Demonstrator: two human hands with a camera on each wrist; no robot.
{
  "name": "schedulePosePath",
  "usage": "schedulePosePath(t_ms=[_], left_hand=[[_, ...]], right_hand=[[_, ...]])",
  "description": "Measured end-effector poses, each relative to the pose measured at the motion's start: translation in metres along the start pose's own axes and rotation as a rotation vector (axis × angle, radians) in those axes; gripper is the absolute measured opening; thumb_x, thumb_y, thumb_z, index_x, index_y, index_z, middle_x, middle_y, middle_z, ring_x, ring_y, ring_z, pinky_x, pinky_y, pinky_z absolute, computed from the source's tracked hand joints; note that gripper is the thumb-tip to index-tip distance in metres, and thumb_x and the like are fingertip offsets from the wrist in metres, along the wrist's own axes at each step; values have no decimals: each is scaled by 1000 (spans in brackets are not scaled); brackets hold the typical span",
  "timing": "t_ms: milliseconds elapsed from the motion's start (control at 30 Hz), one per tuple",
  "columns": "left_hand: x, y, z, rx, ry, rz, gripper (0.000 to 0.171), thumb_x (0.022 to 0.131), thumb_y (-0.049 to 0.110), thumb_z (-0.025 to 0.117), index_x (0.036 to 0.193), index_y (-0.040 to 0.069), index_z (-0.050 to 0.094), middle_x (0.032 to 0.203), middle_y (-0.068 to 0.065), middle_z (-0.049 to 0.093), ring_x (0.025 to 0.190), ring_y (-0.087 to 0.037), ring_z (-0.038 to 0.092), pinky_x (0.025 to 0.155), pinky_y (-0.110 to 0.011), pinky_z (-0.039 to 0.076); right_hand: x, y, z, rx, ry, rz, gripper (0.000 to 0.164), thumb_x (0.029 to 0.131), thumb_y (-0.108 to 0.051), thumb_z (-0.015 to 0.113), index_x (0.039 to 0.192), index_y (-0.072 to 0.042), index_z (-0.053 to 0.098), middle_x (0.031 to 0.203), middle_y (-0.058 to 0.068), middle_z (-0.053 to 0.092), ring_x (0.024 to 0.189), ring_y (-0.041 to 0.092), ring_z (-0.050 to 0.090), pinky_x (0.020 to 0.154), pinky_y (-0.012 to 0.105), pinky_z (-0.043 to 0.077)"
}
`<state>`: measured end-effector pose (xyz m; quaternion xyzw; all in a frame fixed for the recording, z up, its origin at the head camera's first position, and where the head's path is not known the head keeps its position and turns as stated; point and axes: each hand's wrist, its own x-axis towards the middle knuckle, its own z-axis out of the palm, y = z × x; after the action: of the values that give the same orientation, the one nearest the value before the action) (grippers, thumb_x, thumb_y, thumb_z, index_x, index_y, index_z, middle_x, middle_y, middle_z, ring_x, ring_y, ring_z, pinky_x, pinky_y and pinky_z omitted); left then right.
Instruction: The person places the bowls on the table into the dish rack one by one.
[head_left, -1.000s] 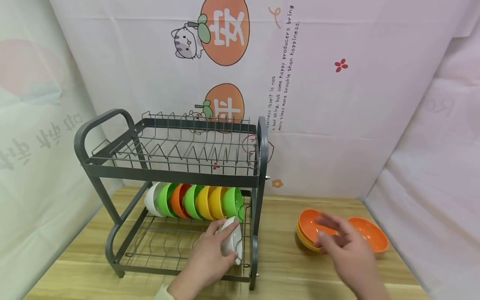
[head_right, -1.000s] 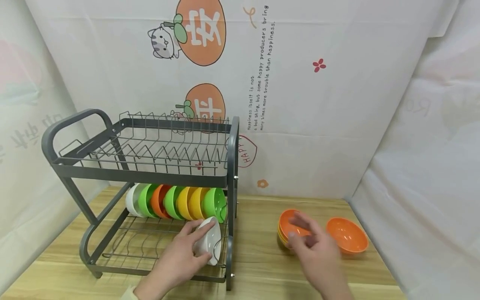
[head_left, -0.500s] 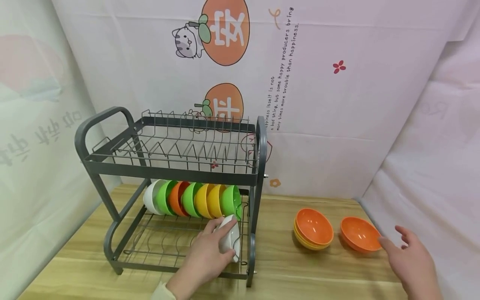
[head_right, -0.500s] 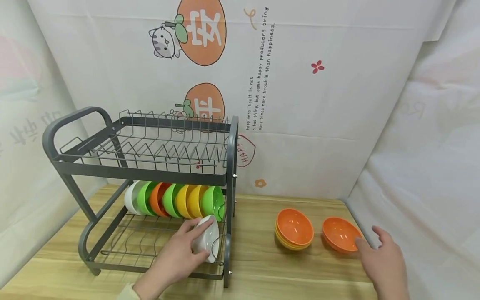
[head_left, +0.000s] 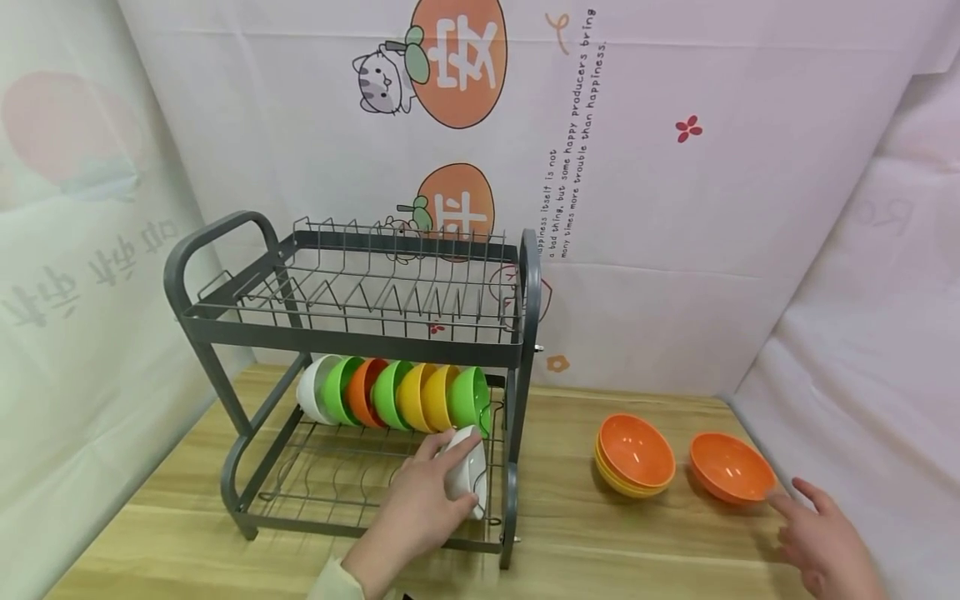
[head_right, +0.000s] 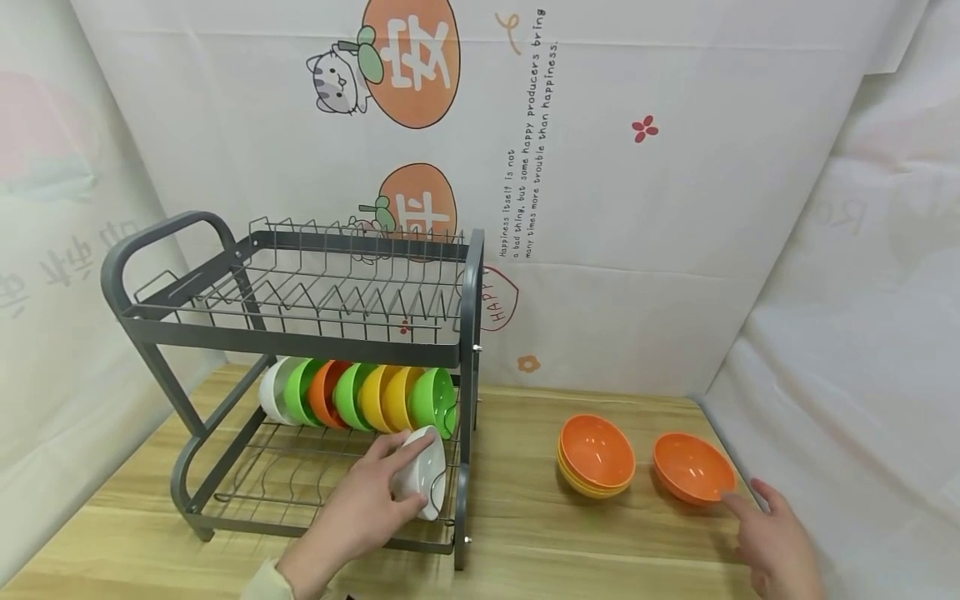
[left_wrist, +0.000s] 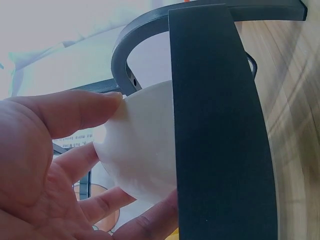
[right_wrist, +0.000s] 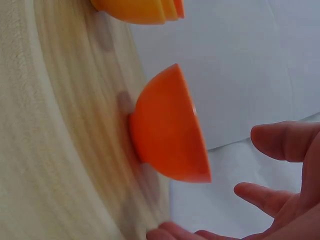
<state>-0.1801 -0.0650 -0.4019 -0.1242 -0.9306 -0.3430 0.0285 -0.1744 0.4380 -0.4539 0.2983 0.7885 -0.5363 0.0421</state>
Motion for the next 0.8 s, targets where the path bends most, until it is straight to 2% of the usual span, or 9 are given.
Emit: schedulePosePath(t_ms=[67,100,200,267,400,600,700,800], left_hand=[[0,1,0,1,-4,-3,73,83,28,81,148,39,49,153,-8,39,119,-44,50,80,-50,55],[0,1,0,1,-7,-2,74,83,28,81,148,39,48,153,-8,38,119,-45,50,81,-51,55],[-1,2,-1,7,-16,0,75,84,29,80,150,37,46,154,-9,37,120,-46,50,83,-53,55],[-1,2,-3,4,-25,5,77,84,30,80,152,33,44,155,-9,36,121,-46,50,84,-55,54],[-2,1,-5,-9,-47,16,82,84,30,80,155,26,39,158,-8,34,123,-45,49,86,-58,52],[-4,3,-6,19,-35,27,88,82,38,80,157,27,35,161,-8,28,133,-46,37,93,-65,45],[-2,5,-6,22,-11,50,89,83,43,78,158,28,33,161,-10,25,138,-45,31,97,-67,40],[1,9,-6,-10,11,76,88,85,45,76,158,34,28,161,-7,27,139,-41,31,98,-67,39]], right_hand=[[3,2,2,68,-21,-9,98,98,-49,55,157,-8,-10,142,44,27,82,26,65,70,40,58],[4,3,4,113,-38,-19,95,100,-45,55,157,-7,-12,150,44,13,85,25,66,76,41,58],[8,3,10,220,-38,-22,90,102,-31,55,156,-5,-12,154,40,-7,85,23,67,80,42,57],[11,3,12,254,-32,-19,88,102,-26,54,156,-3,-13,155,38,-10,83,22,68,80,42,58],[13,2,14,254,-64,-29,87,103,-24,51,154,2,-15,156,38,-8,83,19,68,81,40,57],[19,3,17,272,-123,-80,87,103,-21,48,150,6,-21,153,42,3,86,18,68,83,38,57],[22,3,21,289,-87,-89,85,102,-18,47,150,6,-19,150,45,8,83,19,69,81,38,58],[26,3,26,316,-31,-89,80,102,-12,44,152,5,-16,148,46,11,79,20,69,78,39,58]])
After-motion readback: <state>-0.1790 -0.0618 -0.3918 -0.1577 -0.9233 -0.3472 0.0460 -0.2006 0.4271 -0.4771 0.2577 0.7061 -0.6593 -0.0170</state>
